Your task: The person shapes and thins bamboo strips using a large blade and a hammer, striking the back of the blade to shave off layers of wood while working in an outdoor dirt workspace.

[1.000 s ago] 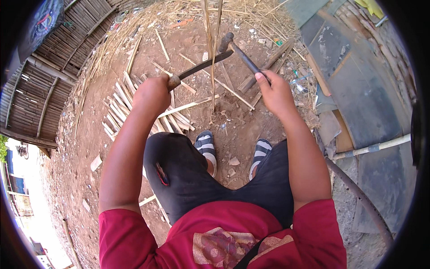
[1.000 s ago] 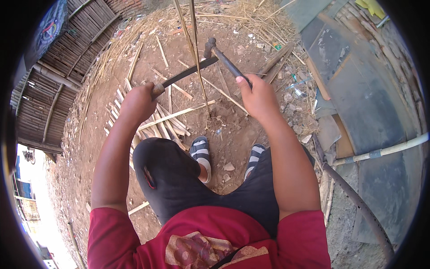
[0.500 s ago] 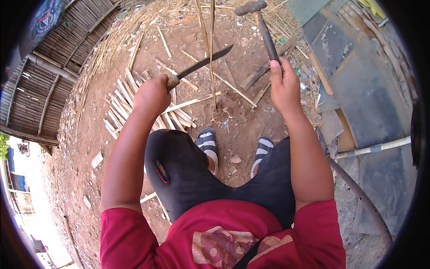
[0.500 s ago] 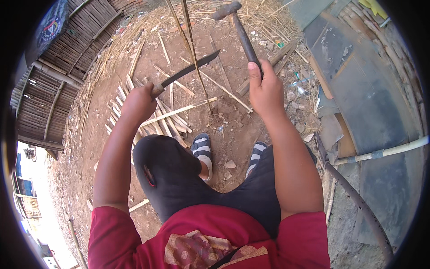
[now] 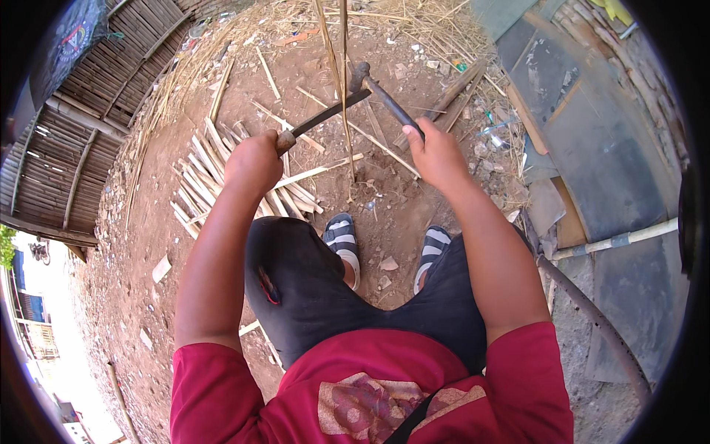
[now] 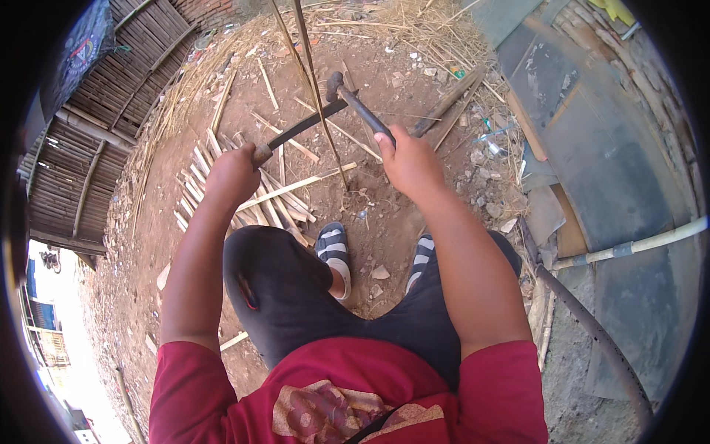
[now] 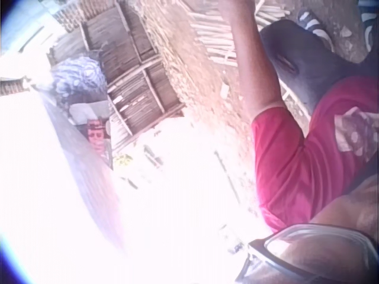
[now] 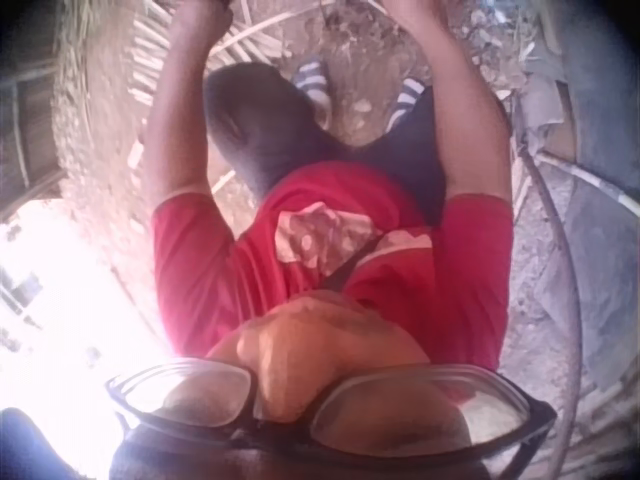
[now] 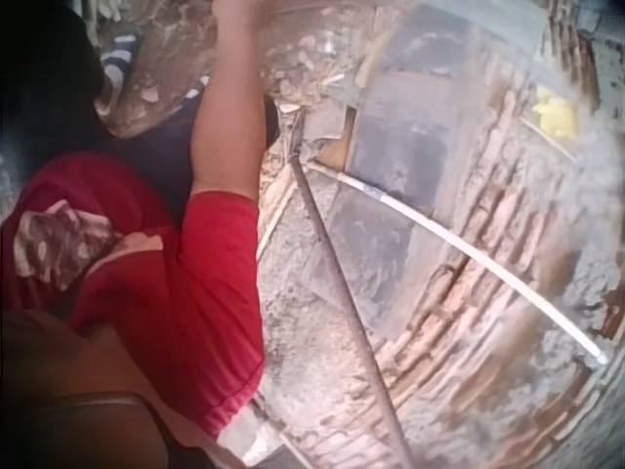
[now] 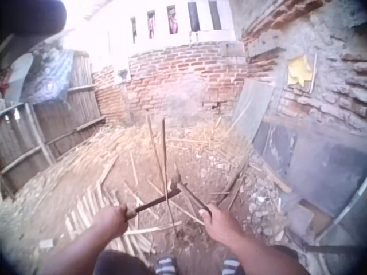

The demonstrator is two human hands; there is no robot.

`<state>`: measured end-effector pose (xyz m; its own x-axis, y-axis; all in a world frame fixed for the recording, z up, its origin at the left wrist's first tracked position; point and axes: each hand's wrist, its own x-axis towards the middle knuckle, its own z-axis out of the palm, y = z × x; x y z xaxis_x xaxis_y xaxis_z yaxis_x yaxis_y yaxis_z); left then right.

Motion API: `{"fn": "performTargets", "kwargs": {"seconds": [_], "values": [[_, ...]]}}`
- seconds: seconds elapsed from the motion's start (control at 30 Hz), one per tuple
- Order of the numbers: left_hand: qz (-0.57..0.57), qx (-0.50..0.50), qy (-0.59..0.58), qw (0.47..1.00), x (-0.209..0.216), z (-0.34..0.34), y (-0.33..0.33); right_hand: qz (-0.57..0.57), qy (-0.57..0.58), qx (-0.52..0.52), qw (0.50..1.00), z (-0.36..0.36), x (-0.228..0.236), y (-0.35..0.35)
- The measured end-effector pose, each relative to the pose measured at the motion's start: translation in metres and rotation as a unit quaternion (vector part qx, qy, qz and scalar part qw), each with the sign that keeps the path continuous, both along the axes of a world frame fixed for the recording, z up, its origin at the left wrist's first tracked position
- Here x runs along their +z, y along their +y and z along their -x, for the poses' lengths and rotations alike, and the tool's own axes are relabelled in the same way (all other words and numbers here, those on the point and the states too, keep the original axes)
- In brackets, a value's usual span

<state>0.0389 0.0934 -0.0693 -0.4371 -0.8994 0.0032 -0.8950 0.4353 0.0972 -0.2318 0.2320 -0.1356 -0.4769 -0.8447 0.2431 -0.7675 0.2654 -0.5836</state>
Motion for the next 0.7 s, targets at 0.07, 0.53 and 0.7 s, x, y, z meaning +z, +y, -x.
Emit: {"fn": "performTargets", "kwargs": {"seconds": [0.07,0.53,0.7], "values": [[-0.002,0.008,-0.012,1.0,-0.001,0.004,0.0,0.04,-0.044,-0.007,0.998,0.003,0.0,0.0],[-0.013,0.002,-0.03,0.999,-0.019,0.011,-0.004,0.138,-0.099,-0.006,0.985,0.005,0.022,-0.001],[-0.013,0.008,-0.008,1.0,-0.035,0.011,-0.007,-0.038,-0.067,0.005,0.997,0.008,0.0,-0.005]]}}
